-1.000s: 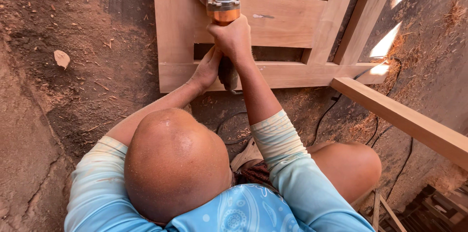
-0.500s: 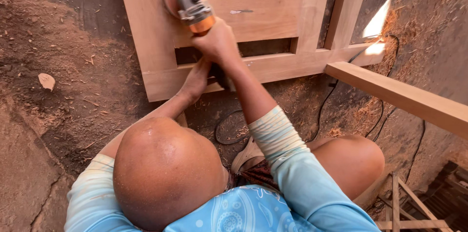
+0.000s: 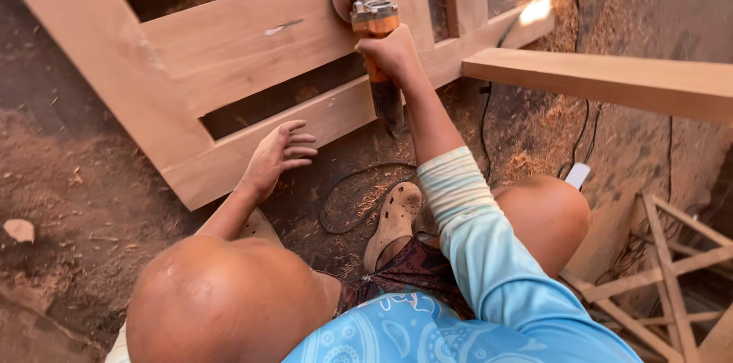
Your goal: The person uses an angle grinder with a sanding disc to smooth the surface of a wooden slatted structure. They move the tool along the edges and flat surfaces of the wood, generating sawdust.
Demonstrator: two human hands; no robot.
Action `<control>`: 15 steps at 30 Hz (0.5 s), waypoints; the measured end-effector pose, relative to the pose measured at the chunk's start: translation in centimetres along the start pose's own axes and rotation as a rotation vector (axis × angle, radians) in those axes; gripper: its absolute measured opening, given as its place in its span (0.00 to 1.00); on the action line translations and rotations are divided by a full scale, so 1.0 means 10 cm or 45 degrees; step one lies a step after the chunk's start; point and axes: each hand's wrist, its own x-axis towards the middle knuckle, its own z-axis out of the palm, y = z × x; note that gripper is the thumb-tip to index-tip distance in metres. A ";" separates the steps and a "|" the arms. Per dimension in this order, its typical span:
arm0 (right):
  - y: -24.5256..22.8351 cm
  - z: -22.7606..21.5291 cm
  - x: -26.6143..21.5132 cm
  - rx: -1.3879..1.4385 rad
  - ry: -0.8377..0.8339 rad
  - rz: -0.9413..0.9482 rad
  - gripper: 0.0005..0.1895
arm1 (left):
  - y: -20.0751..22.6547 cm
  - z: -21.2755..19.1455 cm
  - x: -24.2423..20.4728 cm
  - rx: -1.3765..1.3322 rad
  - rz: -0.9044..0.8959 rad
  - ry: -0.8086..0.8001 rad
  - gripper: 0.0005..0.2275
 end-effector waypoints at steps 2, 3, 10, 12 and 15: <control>0.10 -0.19 0.09 0.018 0.023 0.017 0.11 | 0.02 0.03 0.00 0.035 -0.030 0.013 0.27; 0.12 -0.28 0.15 0.012 0.036 0.025 0.11 | 0.03 0.05 0.00 0.050 -0.036 0.026 0.28; 0.17 -0.60 0.57 0.043 0.076 -0.079 0.14 | 0.06 0.07 -0.04 0.137 -0.053 0.080 0.29; 0.19 -0.68 0.63 -0.023 0.089 -0.093 0.16 | 0.04 0.08 -0.02 0.147 -0.062 0.084 0.29; 0.22 -0.74 0.69 0.011 0.115 -0.072 0.17 | 0.01 0.08 0.00 0.113 -0.075 0.087 0.29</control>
